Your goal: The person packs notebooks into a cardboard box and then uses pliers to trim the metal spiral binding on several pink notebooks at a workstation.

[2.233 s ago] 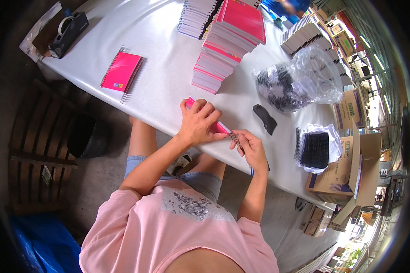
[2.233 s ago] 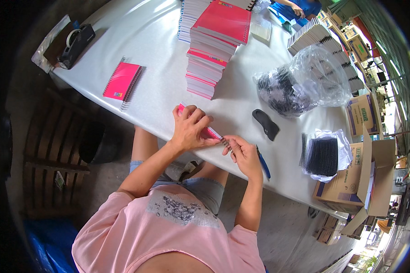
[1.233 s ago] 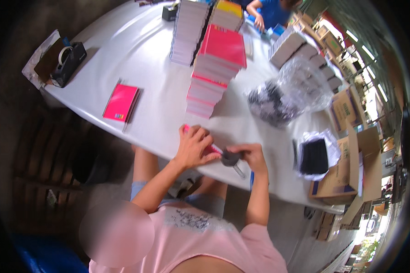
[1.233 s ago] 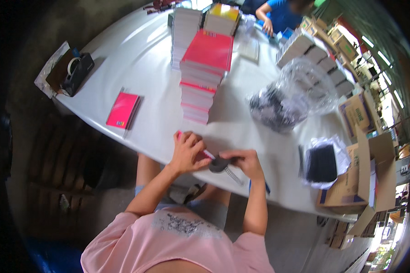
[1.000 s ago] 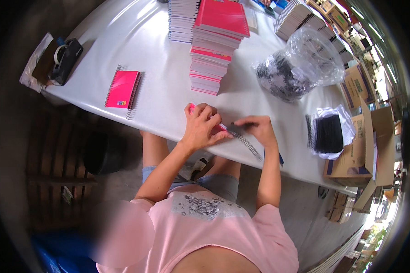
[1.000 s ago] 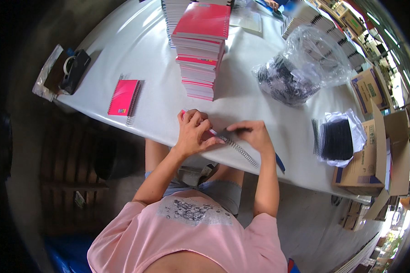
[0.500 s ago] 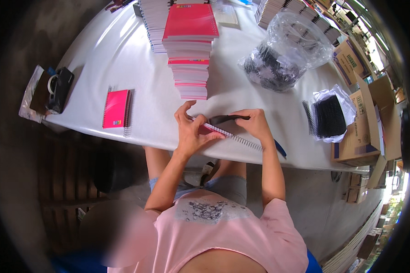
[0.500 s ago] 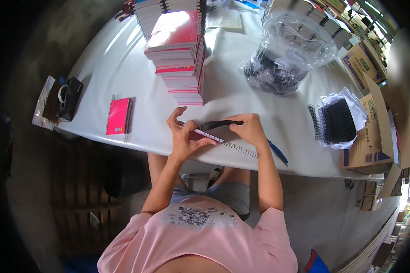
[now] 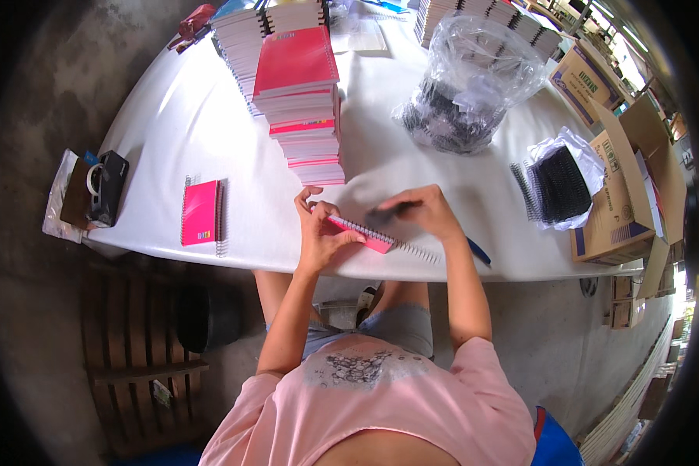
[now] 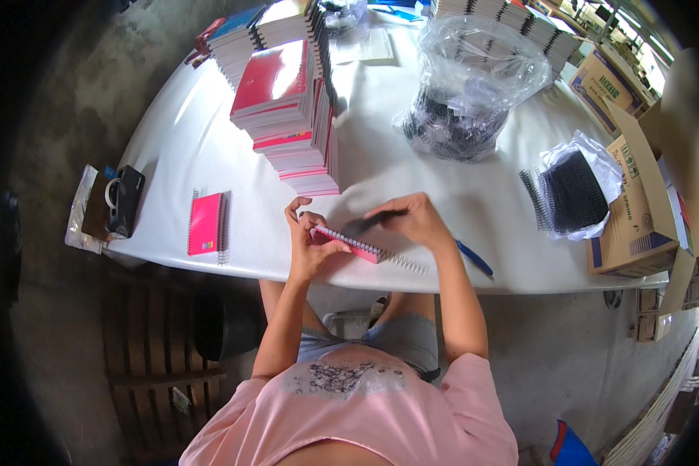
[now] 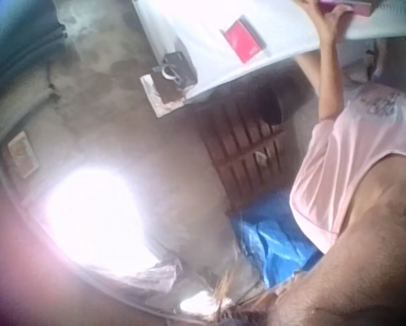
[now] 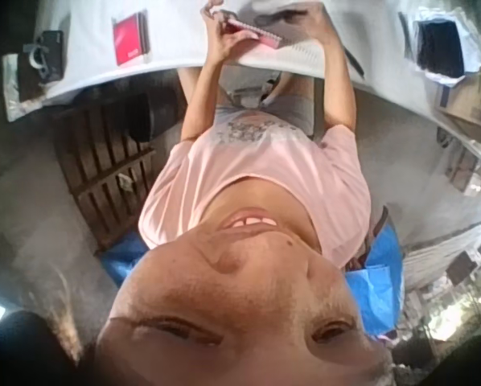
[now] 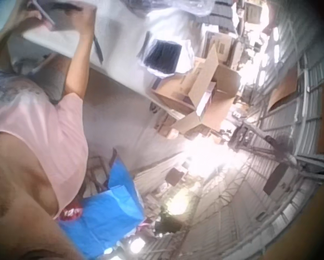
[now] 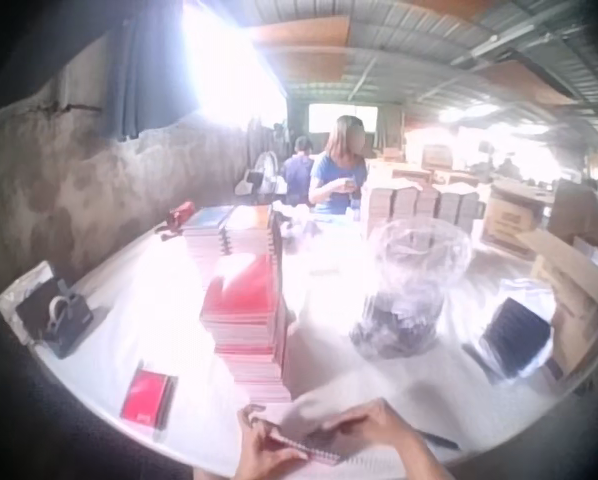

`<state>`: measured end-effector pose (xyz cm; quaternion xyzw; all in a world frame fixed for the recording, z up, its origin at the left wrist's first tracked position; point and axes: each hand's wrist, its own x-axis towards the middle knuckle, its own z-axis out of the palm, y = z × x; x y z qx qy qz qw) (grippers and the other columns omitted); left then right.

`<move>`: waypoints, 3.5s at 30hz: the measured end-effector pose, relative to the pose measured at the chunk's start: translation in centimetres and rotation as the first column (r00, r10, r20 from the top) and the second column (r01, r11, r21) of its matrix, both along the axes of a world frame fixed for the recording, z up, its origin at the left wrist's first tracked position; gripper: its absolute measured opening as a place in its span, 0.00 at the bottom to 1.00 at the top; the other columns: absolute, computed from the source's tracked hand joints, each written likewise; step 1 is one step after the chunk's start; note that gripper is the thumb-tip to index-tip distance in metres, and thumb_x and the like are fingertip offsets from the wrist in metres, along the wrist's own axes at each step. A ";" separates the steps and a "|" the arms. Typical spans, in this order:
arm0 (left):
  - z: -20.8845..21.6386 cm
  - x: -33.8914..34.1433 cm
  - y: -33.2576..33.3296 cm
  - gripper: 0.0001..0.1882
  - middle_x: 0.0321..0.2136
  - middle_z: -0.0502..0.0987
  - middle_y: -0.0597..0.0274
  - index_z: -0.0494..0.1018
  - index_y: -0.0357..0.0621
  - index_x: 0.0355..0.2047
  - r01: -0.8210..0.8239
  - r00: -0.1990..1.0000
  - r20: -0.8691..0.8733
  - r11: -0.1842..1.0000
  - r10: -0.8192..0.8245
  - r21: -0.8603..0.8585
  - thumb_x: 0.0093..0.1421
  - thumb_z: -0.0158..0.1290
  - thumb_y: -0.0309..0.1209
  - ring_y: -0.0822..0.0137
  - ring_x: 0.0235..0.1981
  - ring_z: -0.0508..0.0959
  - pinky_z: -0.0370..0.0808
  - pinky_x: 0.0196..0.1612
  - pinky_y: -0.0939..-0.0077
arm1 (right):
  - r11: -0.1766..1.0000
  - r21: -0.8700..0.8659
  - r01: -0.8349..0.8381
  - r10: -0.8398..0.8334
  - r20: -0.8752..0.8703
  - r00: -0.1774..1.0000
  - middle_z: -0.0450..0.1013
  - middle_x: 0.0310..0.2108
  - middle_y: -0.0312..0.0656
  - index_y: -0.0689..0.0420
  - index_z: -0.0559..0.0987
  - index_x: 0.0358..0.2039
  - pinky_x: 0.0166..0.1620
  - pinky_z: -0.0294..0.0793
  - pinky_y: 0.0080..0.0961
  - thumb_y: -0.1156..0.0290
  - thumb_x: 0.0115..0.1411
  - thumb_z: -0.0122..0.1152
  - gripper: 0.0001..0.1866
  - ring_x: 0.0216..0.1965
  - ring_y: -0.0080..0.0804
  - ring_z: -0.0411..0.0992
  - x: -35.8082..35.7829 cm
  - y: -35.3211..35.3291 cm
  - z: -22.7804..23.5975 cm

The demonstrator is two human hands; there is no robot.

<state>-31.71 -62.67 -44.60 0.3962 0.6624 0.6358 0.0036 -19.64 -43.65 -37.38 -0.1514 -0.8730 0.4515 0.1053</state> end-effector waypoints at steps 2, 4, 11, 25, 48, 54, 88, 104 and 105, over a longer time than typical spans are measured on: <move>-1.4 -0.4 -0.2 0.32 0.46 0.55 0.55 0.66 0.46 0.26 0.023 0.981 0.191 0.997 -0.038 0.080 0.24 0.75 0.40 0.60 0.44 0.61 0.65 0.45 0.69 | 0.911 -0.214 -0.352 0.261 -0.360 0.896 0.78 0.27 0.48 0.58 0.82 0.33 0.32 0.73 0.19 0.76 0.42 0.59 0.14 0.24 0.23 0.75 -0.4 -2.2 0.7; -1.2 -0.4 0.2 0.38 0.46 0.55 0.56 0.64 0.45 0.34 0.064 0.992 0.107 0.998 -0.065 0.016 0.24 0.75 0.38 0.60 0.46 0.60 0.64 0.47 0.71 | 1.000 0.010 -0.020 0.021 -0.089 0.996 0.78 0.25 0.44 0.58 0.82 0.33 0.34 0.72 0.18 0.79 0.43 0.60 0.13 0.26 0.23 0.75 -1.1 -1.2 -0.4; 0.2 0.5 -0.5 0.58 0.44 0.54 0.59 0.49 0.40 0.50 0.116 0.950 0.291 0.993 -0.115 0.014 0.22 0.75 0.43 0.67 0.39 0.60 0.63 0.46 0.71 | 0.995 -0.010 -0.098 0.098 -0.036 0.995 0.78 0.26 0.46 0.57 0.82 0.34 0.35 0.72 0.18 0.83 0.41 0.63 0.16 0.28 0.23 0.75 -1.4 -2.4 1.1; -2.1 -0.7 -1.2 0.52 0.44 0.53 0.56 0.48 0.41 0.49 0.122 0.990 0.083 0.989 -0.115 -0.083 0.31 0.72 0.43 0.65 0.45 0.57 0.57 0.52 0.70 | 0.978 -0.043 -0.202 0.198 -0.079 0.977 0.77 0.28 0.46 0.49 0.83 0.34 0.33 0.71 0.24 0.77 0.44 0.58 0.16 0.26 0.32 0.74 -3.0 -4.6 2.0; 5.8 3.3 0.3 0.36 0.28 0.75 0.59 0.59 0.40 0.55 -0.222 0.970 0.167 0.930 0.179 0.293 0.46 0.61 0.15 0.70 0.32 0.77 0.75 0.37 0.77 | 0.562 0.675 0.478 -0.640 -0.011 0.768 0.63 0.52 0.40 0.47 0.67 0.57 0.53 0.51 0.59 0.59 0.59 0.53 0.25 0.54 0.40 0.59 12.6 -5.0 -5.0; 6.6 3.4 -0.7 0.39 0.25 0.76 0.60 0.60 0.39 0.54 -0.291 0.927 -0.149 0.911 0.344 0.292 0.42 0.66 0.19 0.69 0.30 0.78 0.75 0.36 0.77 | 0.880 0.274 0.387 -0.292 -0.329 0.898 0.69 0.44 0.42 0.48 0.75 0.51 0.49 0.62 0.36 0.64 0.58 0.57 0.19 0.45 0.40 0.67 8.5 -10.2 2.6; 7.5 1.6 -8.6 0.17 0.42 0.73 0.55 0.63 0.37 0.52 -0.460 0.799 0.590 0.746 0.113 0.481 0.64 0.46 0.29 0.69 0.41 0.74 0.73 0.44 0.76 | 0.712 0.643 0.283 -0.427 0.077 0.901 0.55 0.61 0.48 0.48 0.65 0.58 0.61 0.46 0.51 0.56 0.61 0.51 0.26 0.60 0.47 0.55 5.7 -8.3 -1.8; 11.2 -6.1 -21.4 0.19 0.37 0.79 0.53 0.74 0.38 0.45 -0.540 0.842 0.101 0.827 0.531 0.158 0.51 0.59 0.22 0.67 0.39 0.77 0.73 0.44 0.77 | 0.766 0.090 -0.637 0.643 -0.099 0.759 0.73 0.42 0.40 0.60 0.65 0.56 0.43 0.73 0.21 0.77 0.47 0.67 0.34 0.39 0.28 0.72 -18.6 -23.5 8.5; 11.5 -7.4 -21.9 0.20 0.40 0.78 0.52 0.75 0.40 0.44 -0.627 0.760 -0.052 0.752 0.648 0.204 0.48 0.62 0.24 0.63 0.43 0.77 0.72 0.45 0.74 | 0.808 -0.033 -0.588 0.576 -0.164 0.801 0.74 0.39 0.37 0.60 0.68 0.54 0.38 0.74 0.18 0.80 0.49 0.64 0.30 0.35 0.24 0.73 -20.1 -23.5 7.9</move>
